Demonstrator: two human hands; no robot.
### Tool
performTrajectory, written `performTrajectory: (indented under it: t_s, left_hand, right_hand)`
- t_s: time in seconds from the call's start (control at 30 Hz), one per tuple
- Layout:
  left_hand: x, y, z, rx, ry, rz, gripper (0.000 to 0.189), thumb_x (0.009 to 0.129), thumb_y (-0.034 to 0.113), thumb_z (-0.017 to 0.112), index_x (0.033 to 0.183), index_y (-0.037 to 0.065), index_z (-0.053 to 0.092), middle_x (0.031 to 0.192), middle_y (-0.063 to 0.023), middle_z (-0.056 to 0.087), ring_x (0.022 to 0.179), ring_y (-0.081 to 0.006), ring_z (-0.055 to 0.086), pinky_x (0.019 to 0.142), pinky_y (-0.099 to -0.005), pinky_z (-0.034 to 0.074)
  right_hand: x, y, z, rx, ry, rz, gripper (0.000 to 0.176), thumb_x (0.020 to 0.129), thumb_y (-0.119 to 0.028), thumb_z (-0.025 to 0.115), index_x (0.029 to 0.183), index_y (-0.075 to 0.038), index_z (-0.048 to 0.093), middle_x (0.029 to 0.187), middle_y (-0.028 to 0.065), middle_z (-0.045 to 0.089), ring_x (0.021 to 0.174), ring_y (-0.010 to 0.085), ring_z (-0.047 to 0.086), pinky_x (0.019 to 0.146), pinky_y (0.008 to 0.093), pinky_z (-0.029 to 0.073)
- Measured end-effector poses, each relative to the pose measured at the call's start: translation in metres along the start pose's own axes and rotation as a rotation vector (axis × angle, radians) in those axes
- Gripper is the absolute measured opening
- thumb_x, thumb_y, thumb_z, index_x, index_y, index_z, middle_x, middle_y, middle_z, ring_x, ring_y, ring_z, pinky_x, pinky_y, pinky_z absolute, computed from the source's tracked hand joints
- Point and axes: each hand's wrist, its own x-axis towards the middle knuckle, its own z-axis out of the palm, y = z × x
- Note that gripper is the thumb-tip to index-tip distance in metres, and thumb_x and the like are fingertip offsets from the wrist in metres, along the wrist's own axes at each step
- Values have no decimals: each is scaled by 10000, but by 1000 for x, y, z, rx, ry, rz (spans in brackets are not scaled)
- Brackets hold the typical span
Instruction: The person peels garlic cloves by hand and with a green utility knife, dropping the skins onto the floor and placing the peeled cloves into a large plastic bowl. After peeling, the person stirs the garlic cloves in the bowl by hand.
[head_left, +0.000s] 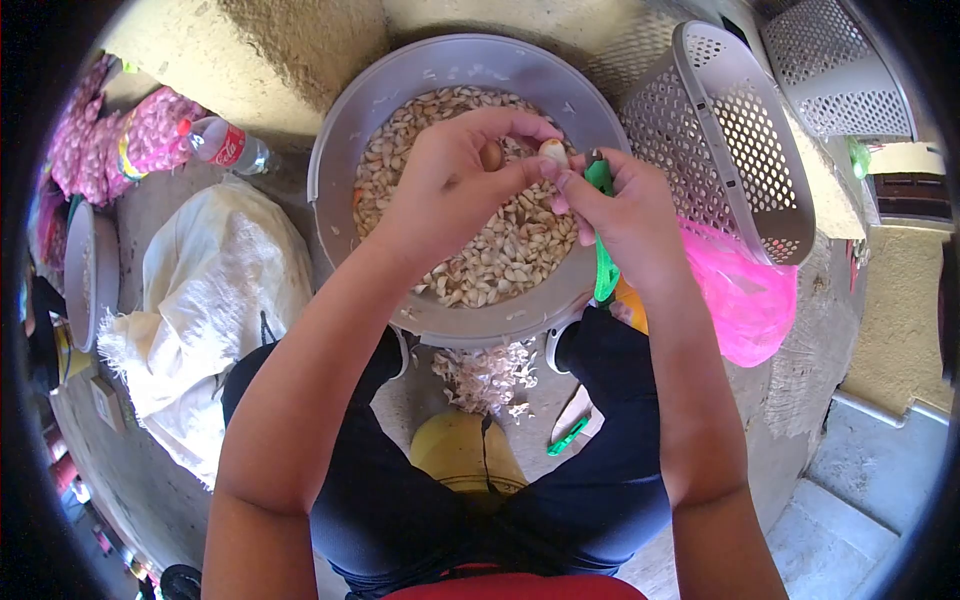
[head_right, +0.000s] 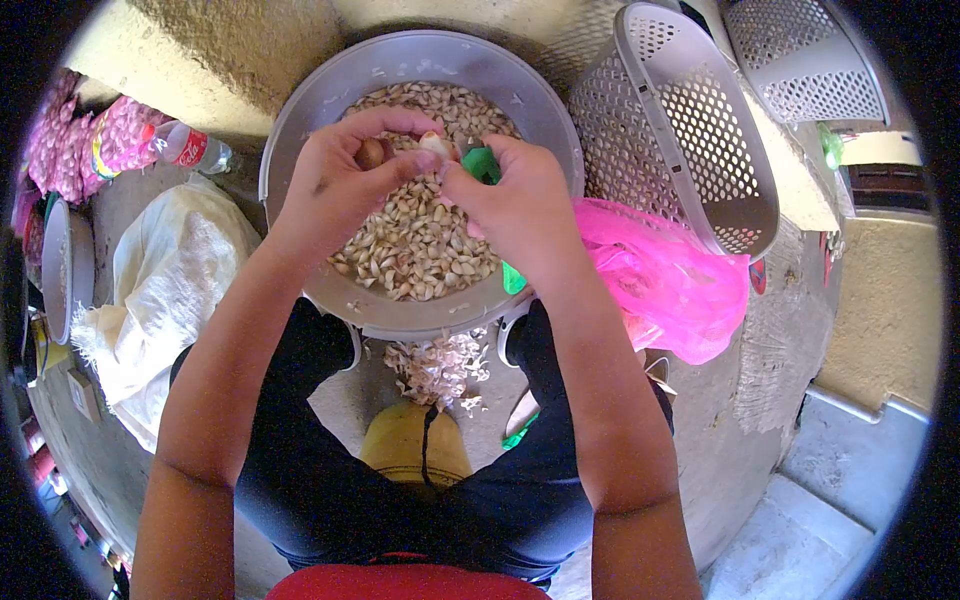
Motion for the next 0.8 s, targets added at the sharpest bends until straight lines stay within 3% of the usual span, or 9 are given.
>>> performTrajectory:
  t_s: [0.2,0.3,0.4,0.5,0.67,0.8]
  left_hand:
    - [-1,-6,2,130,37,109,224,747,107,664,961,54,625,536,104,326,490,5,258,425,-175,185]
    - [0,-7,1,71,10,43,226,747,106,660,961,45,622,552,85,403,482,5,292,420,-169,216]
    - [3,-1,-3,-211,-86,-171,241,765,118,636,985,26,604,640,51,514,468,-5,342,420,-157,265]
    - [4,-3,-6,-437,-187,-263,260,791,130,600,1020,9,576,757,16,578,465,-10,380,427,-146,314]
    - [-2,-1,-11,-783,-359,-444,274,816,131,570,1055,2,540,745,37,550,467,20,356,431,-130,333]
    - [-1,-4,-14,-839,-454,-477,281,822,131,562,1069,1,527,732,53,526,462,31,339,428,-126,343]
  right_hand:
    - [-2,0,1,-122,48,-4,203,751,-174,623,693,16,578,515,30,536,428,72,486,395,237,378]
    - [0,2,-2,-61,-8,-28,189,750,-169,626,702,3,565,520,14,523,432,63,481,399,224,373]
    - [0,2,-6,52,-89,-45,155,750,-153,626,722,-19,553,533,-12,506,441,50,468,406,204,361]
    - [-2,1,-10,147,-170,-75,119,752,-135,622,738,-42,549,547,-34,489,457,38,454,415,187,346]
    - [-2,2,-14,198,-300,-196,93,756,-122,610,737,-58,545,559,-40,479,480,29,446,423,175,333]
    - [-2,3,-12,126,-242,-286,100,755,-120,608,726,-55,539,562,-46,471,492,21,432,434,175,323]
